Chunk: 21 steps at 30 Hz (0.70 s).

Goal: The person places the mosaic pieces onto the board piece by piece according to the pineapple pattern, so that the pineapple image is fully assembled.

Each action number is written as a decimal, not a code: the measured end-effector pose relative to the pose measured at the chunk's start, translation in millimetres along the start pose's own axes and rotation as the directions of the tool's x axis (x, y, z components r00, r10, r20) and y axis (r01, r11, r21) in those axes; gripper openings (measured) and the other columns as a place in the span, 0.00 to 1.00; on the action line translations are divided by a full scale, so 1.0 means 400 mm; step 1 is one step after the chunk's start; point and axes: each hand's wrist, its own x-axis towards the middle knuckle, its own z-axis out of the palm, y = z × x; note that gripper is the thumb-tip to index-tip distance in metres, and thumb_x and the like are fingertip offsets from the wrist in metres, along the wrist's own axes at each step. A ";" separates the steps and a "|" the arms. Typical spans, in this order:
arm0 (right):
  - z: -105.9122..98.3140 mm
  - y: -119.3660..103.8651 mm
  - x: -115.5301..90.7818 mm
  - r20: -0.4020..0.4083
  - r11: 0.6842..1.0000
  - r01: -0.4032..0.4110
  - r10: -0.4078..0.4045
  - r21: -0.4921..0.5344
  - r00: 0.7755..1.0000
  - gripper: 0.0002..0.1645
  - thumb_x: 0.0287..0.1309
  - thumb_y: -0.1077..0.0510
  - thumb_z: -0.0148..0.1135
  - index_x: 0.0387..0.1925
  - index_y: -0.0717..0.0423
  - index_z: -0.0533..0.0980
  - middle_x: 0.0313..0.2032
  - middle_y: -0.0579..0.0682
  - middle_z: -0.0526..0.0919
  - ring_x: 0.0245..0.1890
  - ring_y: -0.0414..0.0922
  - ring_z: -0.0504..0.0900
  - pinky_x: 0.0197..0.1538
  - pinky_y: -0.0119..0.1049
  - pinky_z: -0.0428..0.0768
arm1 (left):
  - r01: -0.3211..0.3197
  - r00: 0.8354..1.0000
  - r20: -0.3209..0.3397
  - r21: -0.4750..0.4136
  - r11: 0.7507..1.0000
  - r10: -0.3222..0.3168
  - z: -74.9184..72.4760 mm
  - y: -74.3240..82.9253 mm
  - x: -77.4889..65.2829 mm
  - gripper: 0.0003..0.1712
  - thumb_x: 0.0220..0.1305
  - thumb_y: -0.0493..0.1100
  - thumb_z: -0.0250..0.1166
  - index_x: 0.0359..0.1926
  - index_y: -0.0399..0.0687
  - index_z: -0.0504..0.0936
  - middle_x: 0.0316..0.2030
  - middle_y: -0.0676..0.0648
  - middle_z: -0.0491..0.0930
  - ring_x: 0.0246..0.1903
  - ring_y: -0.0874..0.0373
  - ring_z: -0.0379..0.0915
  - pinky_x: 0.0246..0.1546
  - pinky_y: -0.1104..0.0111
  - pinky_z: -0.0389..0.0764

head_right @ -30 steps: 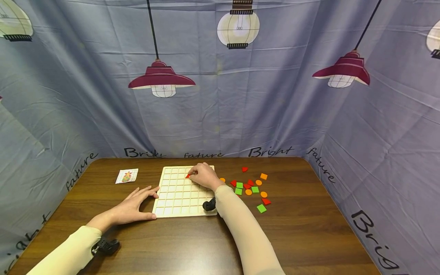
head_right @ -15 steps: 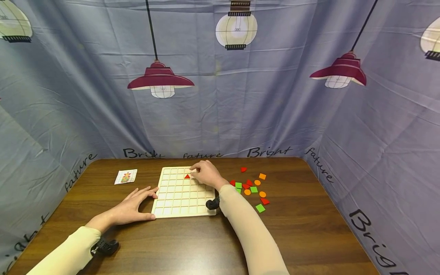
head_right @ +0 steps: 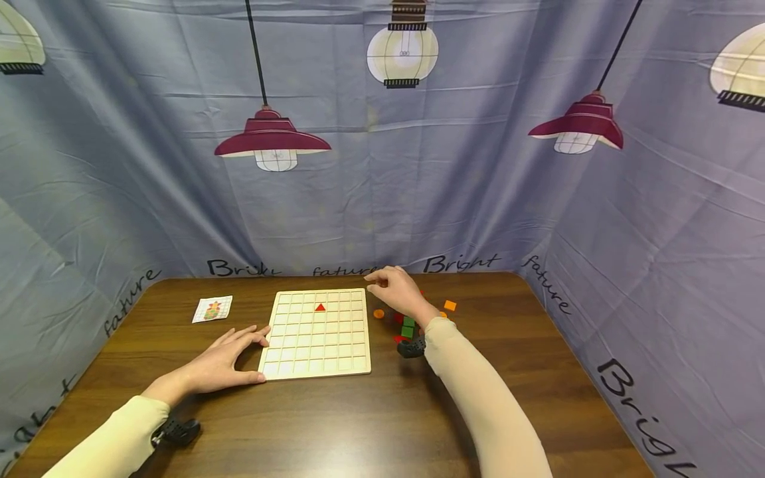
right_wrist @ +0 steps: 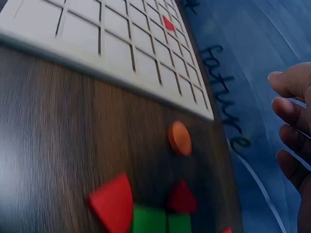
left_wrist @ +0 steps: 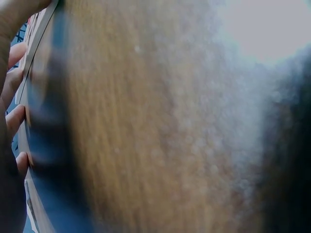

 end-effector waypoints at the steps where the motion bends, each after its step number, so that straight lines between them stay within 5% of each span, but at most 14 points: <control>1: -0.011 0.008 -0.008 -0.009 1.000 -0.005 0.005 -0.002 1.000 0.15 0.70 0.48 0.64 0.56 0.41 0.83 0.41 0.40 0.80 0.43 0.45 0.72 0.47 0.43 0.75 | -0.001 1.000 -0.002 0.000 1.000 0.001 0.000 0.001 0.000 0.35 0.57 0.69 0.72 0.57 0.57 0.75 0.75 0.46 0.64 0.75 0.40 0.54 0.74 0.37 0.44; 21: -0.177 0.118 -0.143 -0.115 0.996 -0.082 0.079 -0.019 0.990 0.18 0.71 0.50 0.64 0.59 0.47 0.82 0.49 0.48 0.83 0.46 0.47 0.76 0.48 0.45 0.77 | -0.030 0.999 -0.036 -0.009 1.000 0.030 0.002 0.002 -0.003 0.34 0.57 0.68 0.73 0.56 0.55 0.76 0.74 0.43 0.65 0.73 0.36 0.56 0.72 0.34 0.46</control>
